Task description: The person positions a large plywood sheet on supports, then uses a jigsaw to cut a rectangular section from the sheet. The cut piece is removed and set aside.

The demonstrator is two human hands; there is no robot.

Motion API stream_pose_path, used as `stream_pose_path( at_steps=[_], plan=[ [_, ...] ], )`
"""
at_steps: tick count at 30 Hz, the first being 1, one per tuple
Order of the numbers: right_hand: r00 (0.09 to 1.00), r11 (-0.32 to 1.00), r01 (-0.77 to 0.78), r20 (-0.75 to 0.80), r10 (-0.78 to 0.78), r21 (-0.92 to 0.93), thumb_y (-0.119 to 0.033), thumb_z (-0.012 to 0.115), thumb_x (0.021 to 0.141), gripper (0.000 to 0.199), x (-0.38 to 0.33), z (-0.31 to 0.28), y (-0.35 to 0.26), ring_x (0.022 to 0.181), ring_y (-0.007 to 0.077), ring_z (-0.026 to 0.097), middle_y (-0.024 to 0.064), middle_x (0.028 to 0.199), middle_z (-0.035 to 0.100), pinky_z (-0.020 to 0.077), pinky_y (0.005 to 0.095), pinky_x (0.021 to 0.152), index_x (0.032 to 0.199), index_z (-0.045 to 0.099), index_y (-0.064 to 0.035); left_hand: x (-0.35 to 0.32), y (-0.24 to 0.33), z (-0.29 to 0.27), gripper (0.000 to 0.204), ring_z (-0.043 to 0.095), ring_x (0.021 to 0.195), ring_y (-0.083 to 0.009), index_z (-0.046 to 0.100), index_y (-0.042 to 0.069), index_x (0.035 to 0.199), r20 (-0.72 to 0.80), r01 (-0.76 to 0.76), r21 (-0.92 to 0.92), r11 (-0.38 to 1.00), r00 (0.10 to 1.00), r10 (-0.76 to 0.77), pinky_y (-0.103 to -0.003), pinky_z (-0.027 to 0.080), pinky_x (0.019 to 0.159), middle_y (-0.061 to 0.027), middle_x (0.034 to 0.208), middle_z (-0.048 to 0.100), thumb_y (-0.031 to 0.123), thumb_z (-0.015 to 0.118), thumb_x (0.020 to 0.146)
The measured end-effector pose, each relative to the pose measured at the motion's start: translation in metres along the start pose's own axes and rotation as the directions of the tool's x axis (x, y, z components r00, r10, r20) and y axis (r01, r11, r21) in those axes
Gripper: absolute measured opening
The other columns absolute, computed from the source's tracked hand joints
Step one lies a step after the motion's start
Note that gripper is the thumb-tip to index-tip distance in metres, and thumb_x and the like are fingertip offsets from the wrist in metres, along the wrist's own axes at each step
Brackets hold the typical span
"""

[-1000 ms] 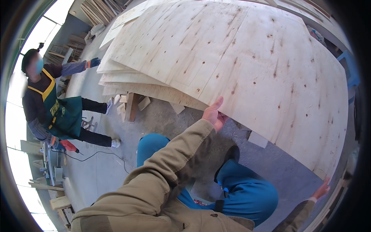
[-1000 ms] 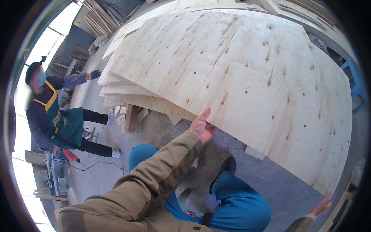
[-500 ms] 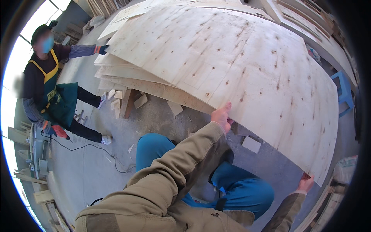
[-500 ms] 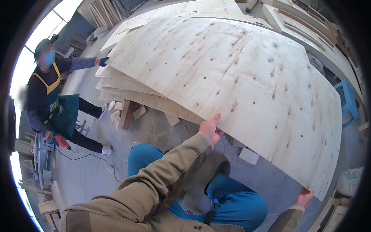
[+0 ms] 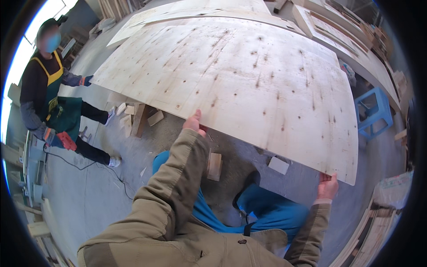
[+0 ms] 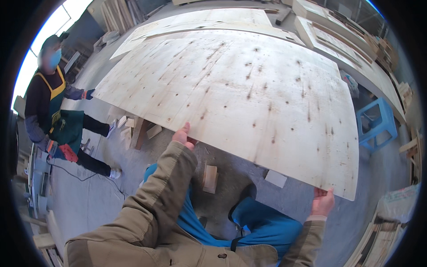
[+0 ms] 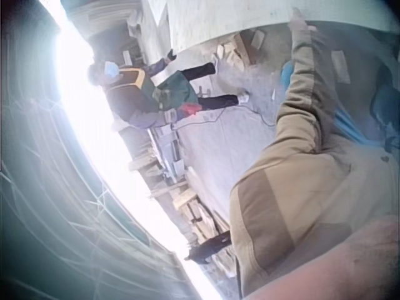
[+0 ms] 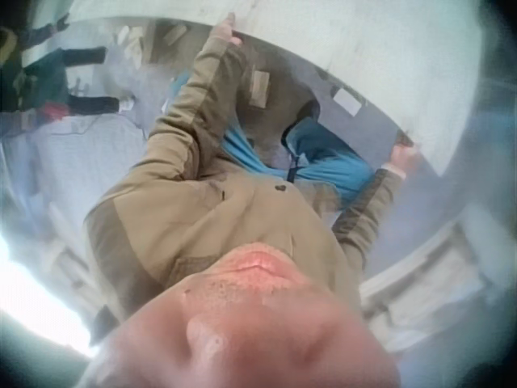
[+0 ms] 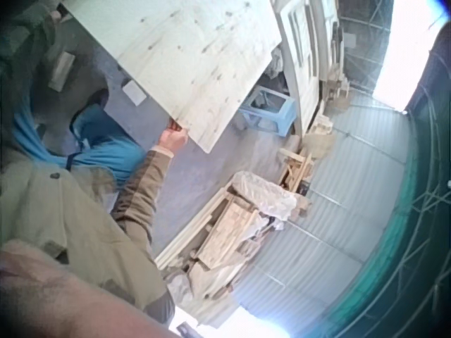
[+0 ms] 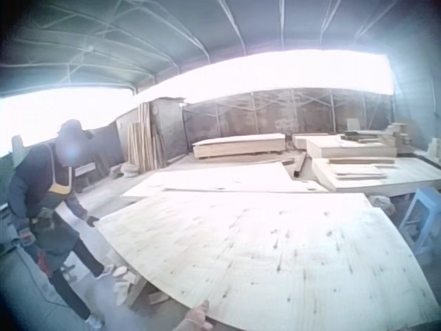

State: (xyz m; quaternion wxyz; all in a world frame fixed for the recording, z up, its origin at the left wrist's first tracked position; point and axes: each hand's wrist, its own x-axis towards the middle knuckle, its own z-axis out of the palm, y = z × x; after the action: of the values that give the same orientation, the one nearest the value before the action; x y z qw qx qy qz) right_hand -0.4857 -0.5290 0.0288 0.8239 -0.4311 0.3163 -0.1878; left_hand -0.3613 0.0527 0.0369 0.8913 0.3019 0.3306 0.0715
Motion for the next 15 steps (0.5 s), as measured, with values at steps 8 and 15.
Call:
stream_pose_path(
  at_steps=[8,15],
  plan=[
    [0.990,0.996,-0.076,0.121,0.070,0.044,-0.028,0.040,0.112,0.043,0.011,0.042,-0.015,0.115,0.0310,0.067,0.0198,0.128,0.067,0.0568,0.0439,0.098,0.135,0.056,0.0047,0.000,-0.001,0.021,0.037,0.065,0.120,-0.0347,0.053,-0.001,0.139,-0.138,-0.104,-0.084,0.991,0.986,0.092,-0.054,0.056,0.102,-0.0196,0.135,0.062,0.017,0.059,0.106],
    [0.991,0.997,-0.069,0.120,0.066,0.023,-0.030,0.040,0.112,0.045,0.029,0.025,-0.006,0.119,0.0307,0.065,0.0188,0.131,0.065,0.0541,0.0439,0.103,0.137,0.055,0.0050,0.007,-0.006,0.011,0.038,0.068,0.113,-0.0337,0.055,-0.001,0.138,-0.177,-0.105,-0.061,0.993,0.980,0.093,-0.053,0.057,0.100,-0.0189,0.131,0.065,0.018,0.062,0.105]
  ],
)
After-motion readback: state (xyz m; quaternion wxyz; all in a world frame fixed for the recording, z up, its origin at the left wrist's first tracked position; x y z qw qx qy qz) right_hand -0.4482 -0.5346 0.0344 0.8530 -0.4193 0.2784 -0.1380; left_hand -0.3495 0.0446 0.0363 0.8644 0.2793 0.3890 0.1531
